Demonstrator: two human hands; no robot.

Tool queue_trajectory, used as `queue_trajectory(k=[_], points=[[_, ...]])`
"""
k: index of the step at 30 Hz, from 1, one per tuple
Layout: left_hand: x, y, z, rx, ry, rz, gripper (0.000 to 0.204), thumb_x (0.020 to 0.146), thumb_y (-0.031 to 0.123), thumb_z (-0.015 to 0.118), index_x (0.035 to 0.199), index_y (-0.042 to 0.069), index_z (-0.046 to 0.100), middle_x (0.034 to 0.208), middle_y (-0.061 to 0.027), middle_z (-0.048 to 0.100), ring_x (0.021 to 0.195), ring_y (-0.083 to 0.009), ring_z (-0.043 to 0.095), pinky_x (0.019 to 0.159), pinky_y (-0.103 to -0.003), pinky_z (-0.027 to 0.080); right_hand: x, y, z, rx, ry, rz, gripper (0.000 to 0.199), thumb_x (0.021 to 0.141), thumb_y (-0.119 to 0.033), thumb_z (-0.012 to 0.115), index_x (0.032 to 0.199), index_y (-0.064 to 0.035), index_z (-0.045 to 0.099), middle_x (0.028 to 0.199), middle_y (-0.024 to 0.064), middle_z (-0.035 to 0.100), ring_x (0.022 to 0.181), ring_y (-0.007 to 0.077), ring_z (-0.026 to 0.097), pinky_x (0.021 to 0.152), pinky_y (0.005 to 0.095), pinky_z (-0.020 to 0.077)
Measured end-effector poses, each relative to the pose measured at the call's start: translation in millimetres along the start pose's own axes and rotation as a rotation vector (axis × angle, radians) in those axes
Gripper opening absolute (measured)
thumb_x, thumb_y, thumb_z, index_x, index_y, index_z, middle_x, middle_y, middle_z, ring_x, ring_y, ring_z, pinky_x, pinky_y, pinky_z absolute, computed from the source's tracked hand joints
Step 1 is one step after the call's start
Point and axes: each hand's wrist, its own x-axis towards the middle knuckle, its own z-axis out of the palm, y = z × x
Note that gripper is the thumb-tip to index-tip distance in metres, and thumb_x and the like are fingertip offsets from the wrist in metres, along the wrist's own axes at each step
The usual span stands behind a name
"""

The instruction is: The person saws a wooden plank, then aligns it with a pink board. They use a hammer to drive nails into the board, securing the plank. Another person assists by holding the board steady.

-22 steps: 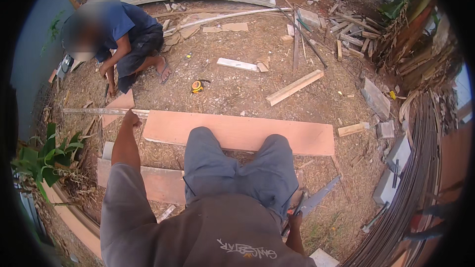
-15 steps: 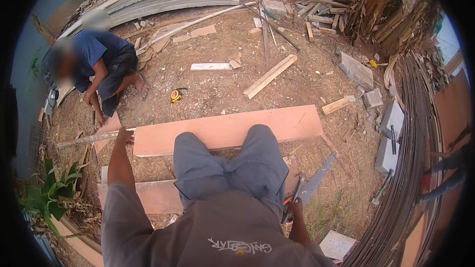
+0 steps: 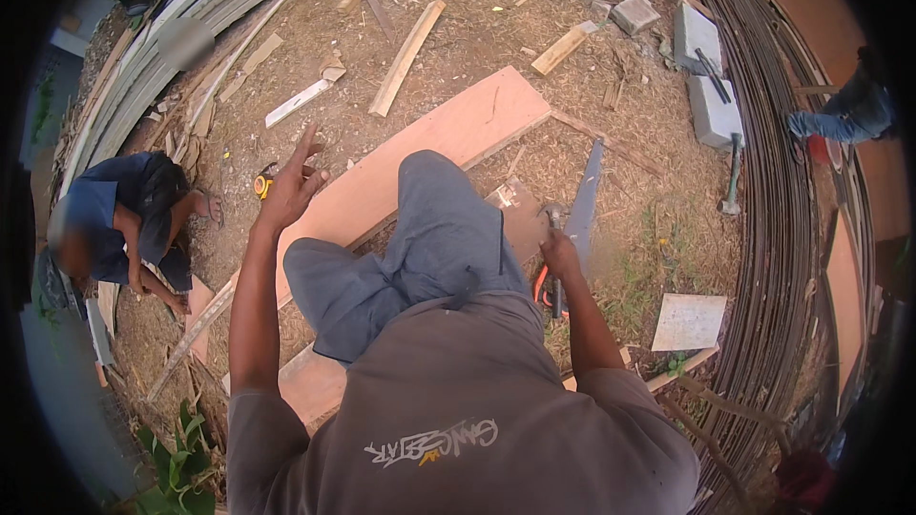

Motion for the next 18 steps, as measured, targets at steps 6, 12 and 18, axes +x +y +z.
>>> queue_trajectory(k=[6,12,18], points=[[-20.9,18.3,34.7,0.119,-0.367,-0.077,0.083,0.095,0.029,0.068,0.163,0.025,0.019,0.146,-0.0214,0.054,0.106,-0.0326,0.069,0.096,-0.044,0.052,-0.4,-10.2,27.4,0.31,-0.215,0.066,0.042,0.093,-0.026,0.066,0.129,-0.0054,0.062,0.119,0.0244,0.067,0.112,0.0405,0.064,0.093,0.0436,0.0515],[-22.7,-69.4,87.6,0.173,-0.361,-0.204,0.079,0.097,0.034,0.064,0.162,0.02,0.022,0.144,-0.0241,0.054,0.107,-0.0338,0.069,0.095,-0.046,0.052,34.4,-7.6,52.1,0.242,-0.461,0.074,0.031,0.095,-0.025,0.064,0.12,-0.0066,0.065,0.112,0.0191,0.068,0.103,0.0373,0.066,0.087,0.0434,0.0523],[-53.4,-83.3,123.1,0.08,-0.605,-0.325,0.071,0.097,0.032,0.063,0.159,0.02,0.031,0.143,-0.0226,0.055,0.123,-0.0416,0.059,0.102,-0.047,0.048,82.3,-30.0,71.6,-0.087,-0.667,-0.124,0.026,0.096,-0.024,0.063,0.115,-0.006,0.065,0.108,0.0181,0.069,0.099,0.0343,0.068,0.084,0.0411,0.0533]])
